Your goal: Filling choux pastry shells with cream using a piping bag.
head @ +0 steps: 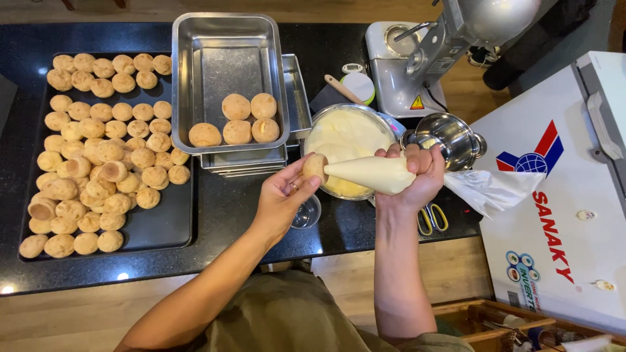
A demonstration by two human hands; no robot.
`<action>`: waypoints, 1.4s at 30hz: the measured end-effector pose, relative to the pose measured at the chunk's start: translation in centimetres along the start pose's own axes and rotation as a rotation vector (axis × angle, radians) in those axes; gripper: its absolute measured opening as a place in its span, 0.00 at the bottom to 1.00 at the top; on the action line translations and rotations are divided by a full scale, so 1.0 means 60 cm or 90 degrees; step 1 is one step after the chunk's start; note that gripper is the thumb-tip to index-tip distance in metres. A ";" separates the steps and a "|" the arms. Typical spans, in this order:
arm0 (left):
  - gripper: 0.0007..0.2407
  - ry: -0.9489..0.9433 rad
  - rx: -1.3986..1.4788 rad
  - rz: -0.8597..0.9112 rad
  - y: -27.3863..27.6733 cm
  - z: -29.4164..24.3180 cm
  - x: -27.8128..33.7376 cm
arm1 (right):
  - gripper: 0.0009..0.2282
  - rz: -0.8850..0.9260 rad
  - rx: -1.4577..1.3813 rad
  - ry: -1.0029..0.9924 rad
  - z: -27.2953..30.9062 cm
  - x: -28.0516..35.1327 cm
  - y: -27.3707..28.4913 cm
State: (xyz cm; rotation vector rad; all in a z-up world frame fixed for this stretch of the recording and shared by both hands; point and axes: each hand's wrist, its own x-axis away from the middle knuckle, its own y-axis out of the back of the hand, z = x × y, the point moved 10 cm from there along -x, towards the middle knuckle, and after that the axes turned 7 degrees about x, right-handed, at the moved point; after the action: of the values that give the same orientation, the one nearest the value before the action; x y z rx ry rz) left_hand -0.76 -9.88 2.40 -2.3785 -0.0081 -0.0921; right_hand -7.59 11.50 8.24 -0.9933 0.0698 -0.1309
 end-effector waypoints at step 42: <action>0.17 0.139 -0.303 0.188 -0.030 0.103 -0.132 | 0.22 -0.264 -0.005 0.172 0.115 0.048 0.179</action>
State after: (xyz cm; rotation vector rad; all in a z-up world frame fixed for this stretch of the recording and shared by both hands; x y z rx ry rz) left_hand -8.30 -4.14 -1.38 -2.7968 0.5199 -0.2340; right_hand -3.08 22.63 2.98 -0.9827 0.1109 -0.6459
